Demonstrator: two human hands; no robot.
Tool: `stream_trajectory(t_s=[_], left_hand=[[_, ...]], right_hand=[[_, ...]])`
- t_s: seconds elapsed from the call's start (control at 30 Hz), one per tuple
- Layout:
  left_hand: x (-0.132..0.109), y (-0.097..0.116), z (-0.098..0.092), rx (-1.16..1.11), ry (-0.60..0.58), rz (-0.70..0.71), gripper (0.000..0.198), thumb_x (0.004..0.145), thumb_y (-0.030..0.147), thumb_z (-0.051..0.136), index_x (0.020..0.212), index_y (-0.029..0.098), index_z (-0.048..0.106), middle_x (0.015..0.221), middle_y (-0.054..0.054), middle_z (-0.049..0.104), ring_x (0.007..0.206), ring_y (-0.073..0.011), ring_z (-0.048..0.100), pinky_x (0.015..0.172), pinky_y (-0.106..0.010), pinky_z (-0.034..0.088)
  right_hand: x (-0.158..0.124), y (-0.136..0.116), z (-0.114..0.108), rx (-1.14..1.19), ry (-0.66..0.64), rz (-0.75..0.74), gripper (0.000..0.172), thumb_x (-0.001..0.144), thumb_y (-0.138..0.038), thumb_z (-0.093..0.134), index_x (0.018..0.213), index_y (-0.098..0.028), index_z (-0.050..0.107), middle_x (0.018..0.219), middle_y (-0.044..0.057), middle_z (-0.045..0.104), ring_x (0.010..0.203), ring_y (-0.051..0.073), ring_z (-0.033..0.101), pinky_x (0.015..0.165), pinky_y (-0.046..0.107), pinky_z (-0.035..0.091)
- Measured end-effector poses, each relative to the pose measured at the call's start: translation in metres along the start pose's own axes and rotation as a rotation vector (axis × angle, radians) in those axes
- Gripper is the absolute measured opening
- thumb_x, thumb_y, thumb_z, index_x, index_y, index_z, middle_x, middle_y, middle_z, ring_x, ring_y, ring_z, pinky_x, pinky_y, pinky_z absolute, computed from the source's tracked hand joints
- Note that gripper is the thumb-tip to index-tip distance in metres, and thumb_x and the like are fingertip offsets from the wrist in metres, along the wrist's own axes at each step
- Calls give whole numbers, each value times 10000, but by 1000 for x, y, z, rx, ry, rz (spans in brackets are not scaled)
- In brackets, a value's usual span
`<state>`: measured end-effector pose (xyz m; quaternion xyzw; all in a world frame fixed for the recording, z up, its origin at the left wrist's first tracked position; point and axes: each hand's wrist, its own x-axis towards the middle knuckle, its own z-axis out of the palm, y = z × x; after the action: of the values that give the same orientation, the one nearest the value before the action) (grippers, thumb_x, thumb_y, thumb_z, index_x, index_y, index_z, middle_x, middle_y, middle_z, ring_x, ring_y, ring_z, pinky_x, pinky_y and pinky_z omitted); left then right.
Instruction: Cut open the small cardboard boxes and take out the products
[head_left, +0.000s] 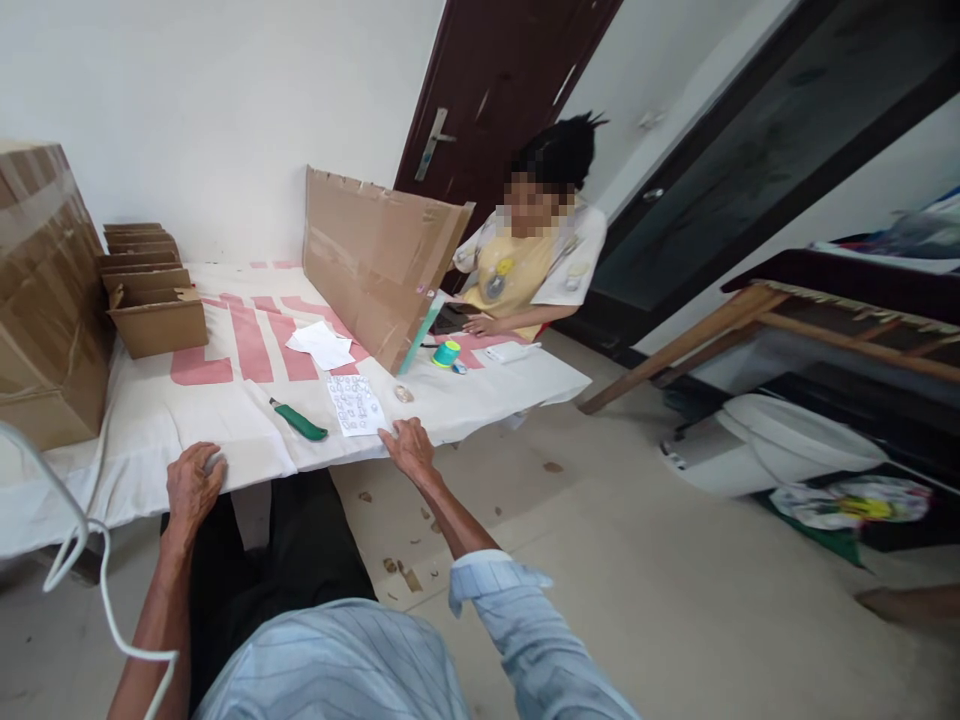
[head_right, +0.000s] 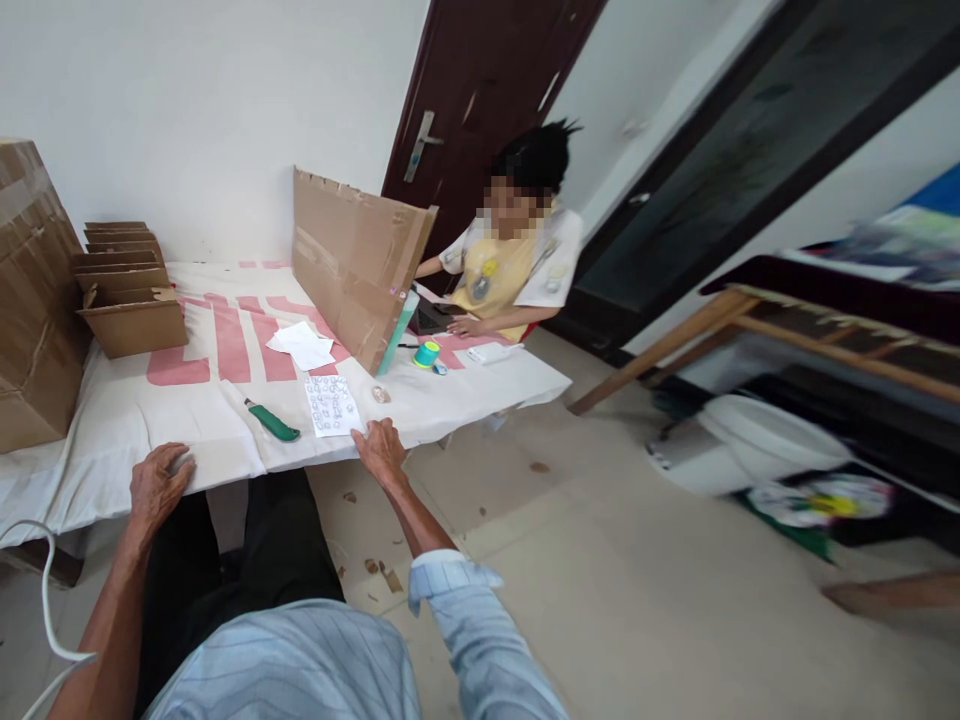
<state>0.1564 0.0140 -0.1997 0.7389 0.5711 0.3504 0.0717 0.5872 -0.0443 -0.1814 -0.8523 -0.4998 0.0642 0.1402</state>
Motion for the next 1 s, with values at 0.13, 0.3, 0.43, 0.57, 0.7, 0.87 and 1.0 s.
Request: stream_trajectory(t_s=[0.13,0.3,0.43,0.57,0.7,0.87,1.0], left_hand=[[0,1,-1,1,-6,-5,343,906,432,560,1072,232,784,1253,-108,804,1227,-339,722,1140,-494,526],[1,3,-2,-2,2,3,334,904,434,557,1059,238,780,1240,-101,807,1221,-339,725,1141,-497,528],[2,2,-2,-7,-3,10,324,893,424,563,1049,237,777,1229,-103,809,1202,-336,731,1121,-482,545],[2,2,-3,-4,-4,13,323,893,424,564,1053,238,775,1232,-100,808,1209,-330,731,1132,-470,542],[2,3,-5,-1,-14,18,321,900,426,565,1051,237,776,1220,-98,809,1203,-328,734,1131,-460,546],[2,4,-5,0,-9,2,327,890,420,568,1057,239,783,1237,-99,807,1216,-344,723,1132,-493,539],[2,3,-4,2,-1,-7,319,887,422,575,1053,249,786,1236,-87,811,1219,-334,721,1123,-484,542]], right_hand=[[-4,-5,3,-51,42,-56,363,1065,-428,549,1251,-201,763,1376,180,652,1300,334,573,1086,401,471],[-10,-5,2,-42,14,-49,361,1080,-432,527,1224,-209,771,1355,166,639,1272,315,589,1061,380,484],[-17,-4,1,-8,7,-37,378,1081,-433,515,1259,-207,760,1364,152,630,1241,285,598,1019,346,496],[-18,-4,2,-10,75,-82,427,1087,-401,495,1394,-187,702,1426,160,611,1276,292,567,1061,365,475],[-19,-1,7,-35,98,-205,429,1104,-351,452,1454,-225,666,1562,138,556,1376,304,493,1130,402,429],[-25,7,14,-34,62,-257,420,1105,-375,465,1421,-225,697,1563,140,573,1427,307,465,1164,416,413],[-32,15,17,-1,83,-278,411,1082,-365,492,1381,-206,726,1523,157,598,1404,308,497,1183,429,413]])
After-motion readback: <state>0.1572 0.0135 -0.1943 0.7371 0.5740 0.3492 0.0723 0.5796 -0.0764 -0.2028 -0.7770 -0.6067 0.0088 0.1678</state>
